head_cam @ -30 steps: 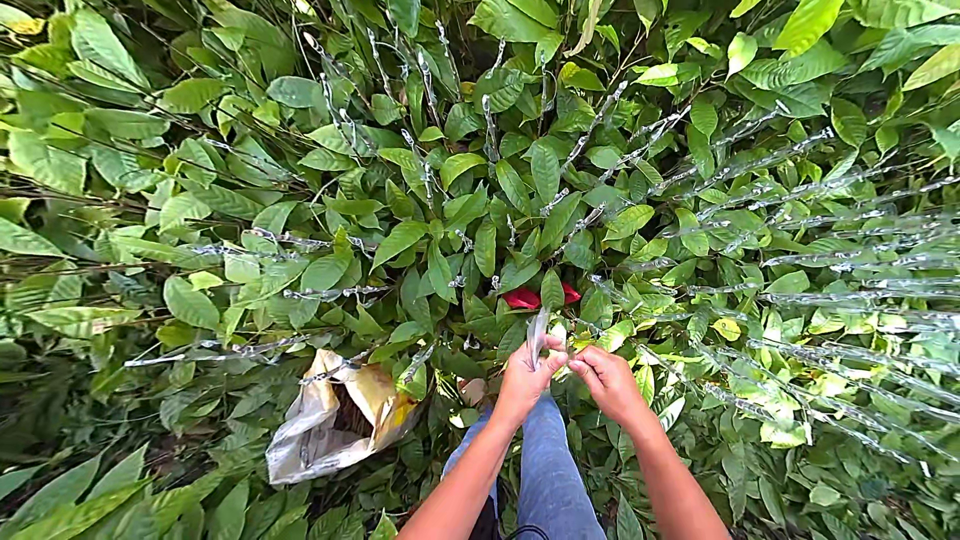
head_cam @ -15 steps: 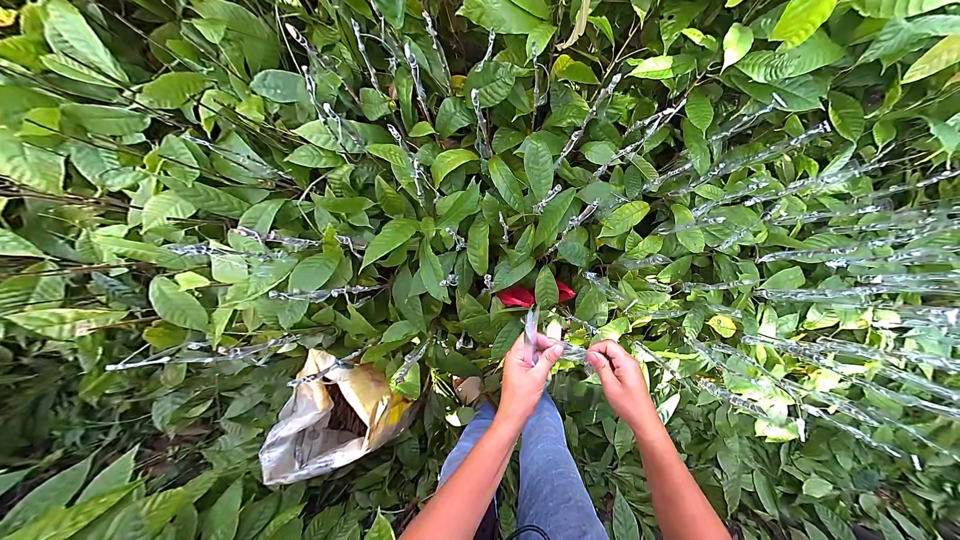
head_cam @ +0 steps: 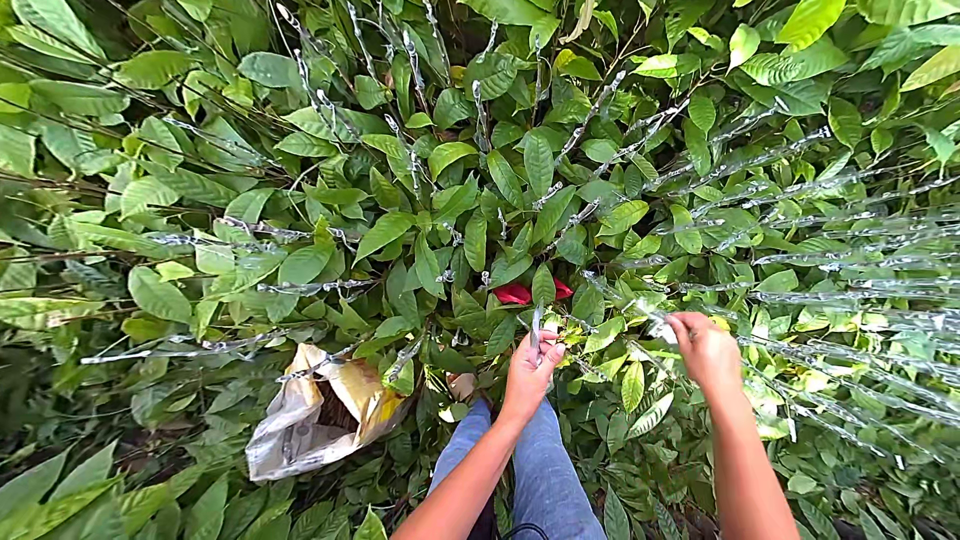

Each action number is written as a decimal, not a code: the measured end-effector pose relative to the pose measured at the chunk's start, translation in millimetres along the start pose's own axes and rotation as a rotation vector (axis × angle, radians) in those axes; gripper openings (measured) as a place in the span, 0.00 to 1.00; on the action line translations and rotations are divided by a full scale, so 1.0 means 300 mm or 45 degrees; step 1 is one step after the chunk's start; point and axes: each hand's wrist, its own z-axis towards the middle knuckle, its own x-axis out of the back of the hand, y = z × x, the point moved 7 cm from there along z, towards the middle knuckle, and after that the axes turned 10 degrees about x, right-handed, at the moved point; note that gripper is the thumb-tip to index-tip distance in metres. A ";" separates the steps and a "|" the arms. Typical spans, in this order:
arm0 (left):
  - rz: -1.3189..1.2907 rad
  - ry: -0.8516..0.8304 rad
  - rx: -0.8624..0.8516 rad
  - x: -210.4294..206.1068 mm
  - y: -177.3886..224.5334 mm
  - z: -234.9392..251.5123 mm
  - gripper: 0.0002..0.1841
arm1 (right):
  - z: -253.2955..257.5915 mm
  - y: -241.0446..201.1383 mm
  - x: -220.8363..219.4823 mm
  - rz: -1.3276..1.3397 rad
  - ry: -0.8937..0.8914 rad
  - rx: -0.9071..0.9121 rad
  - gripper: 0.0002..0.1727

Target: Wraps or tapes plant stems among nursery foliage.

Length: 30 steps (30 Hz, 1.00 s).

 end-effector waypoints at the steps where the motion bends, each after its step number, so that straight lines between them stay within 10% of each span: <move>1: 0.002 0.005 0.006 0.014 -0.008 -0.004 0.10 | 0.024 0.060 0.015 -0.110 -0.052 -0.109 0.19; 17: -0.060 0.097 0.085 0.117 -0.032 -0.032 0.09 | 0.203 0.141 -0.083 -0.532 -0.530 -0.469 0.19; 30: -0.088 0.164 0.079 0.164 0.003 -0.039 0.10 | 0.390 0.326 -0.445 -0.699 -0.937 -0.597 0.18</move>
